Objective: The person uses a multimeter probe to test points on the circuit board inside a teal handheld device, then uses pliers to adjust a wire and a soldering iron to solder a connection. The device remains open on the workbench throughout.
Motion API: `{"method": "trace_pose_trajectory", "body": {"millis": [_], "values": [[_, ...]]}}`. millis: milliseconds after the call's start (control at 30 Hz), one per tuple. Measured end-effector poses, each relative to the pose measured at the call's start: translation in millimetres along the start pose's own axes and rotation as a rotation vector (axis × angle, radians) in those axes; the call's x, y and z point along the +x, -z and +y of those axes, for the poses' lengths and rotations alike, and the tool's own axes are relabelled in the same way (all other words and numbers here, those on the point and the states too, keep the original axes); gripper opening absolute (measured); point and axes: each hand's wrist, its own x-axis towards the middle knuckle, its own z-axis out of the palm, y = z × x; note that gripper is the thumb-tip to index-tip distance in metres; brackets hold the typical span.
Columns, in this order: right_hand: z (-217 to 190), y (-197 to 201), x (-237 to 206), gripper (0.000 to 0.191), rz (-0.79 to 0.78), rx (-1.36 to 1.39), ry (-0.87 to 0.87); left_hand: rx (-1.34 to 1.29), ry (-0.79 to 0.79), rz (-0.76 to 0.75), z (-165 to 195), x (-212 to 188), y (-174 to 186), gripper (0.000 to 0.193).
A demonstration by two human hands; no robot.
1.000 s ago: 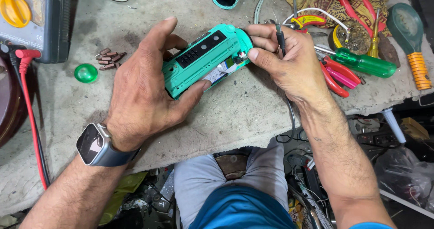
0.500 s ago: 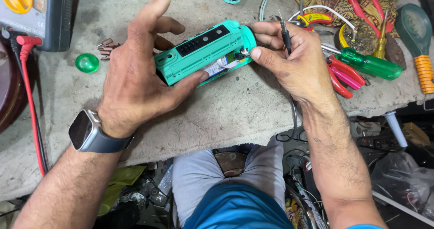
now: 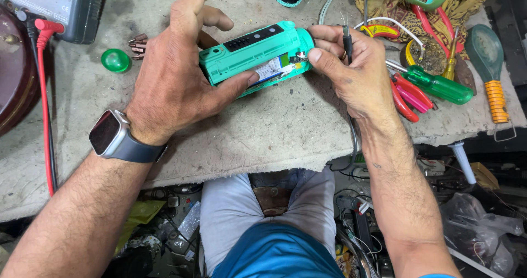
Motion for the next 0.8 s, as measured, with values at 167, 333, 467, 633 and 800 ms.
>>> {"method": "trace_pose_trajectory", "body": {"millis": [167,333,467,633,800], "values": [[1.1,-0.7,1.7,0.035,-0.01,0.037,0.008,-0.001,-0.011,0.011,-1.4,-0.2,0.2,0.101],[1.8,-1.0,2.1,0.033,0.011,0.033,-0.019,-0.016,0.044,0.0,0.3,0.0,0.4,0.101],[2.6,-0.7,2.7,0.033,-0.001,0.038,-0.013,-0.005,0.019,0.011,0.2,-0.4,-0.3,0.1],[3.5,0.4,2.8,0.032,0.001,0.026,-0.015,0.001,0.019,0.011,-2.1,-1.6,-1.9,0.101],[5.7,0.3,5.1,0.032,0.023,0.014,-0.017,0.006,0.014,0.022,-3.8,-1.1,-2.4,0.101]]}}
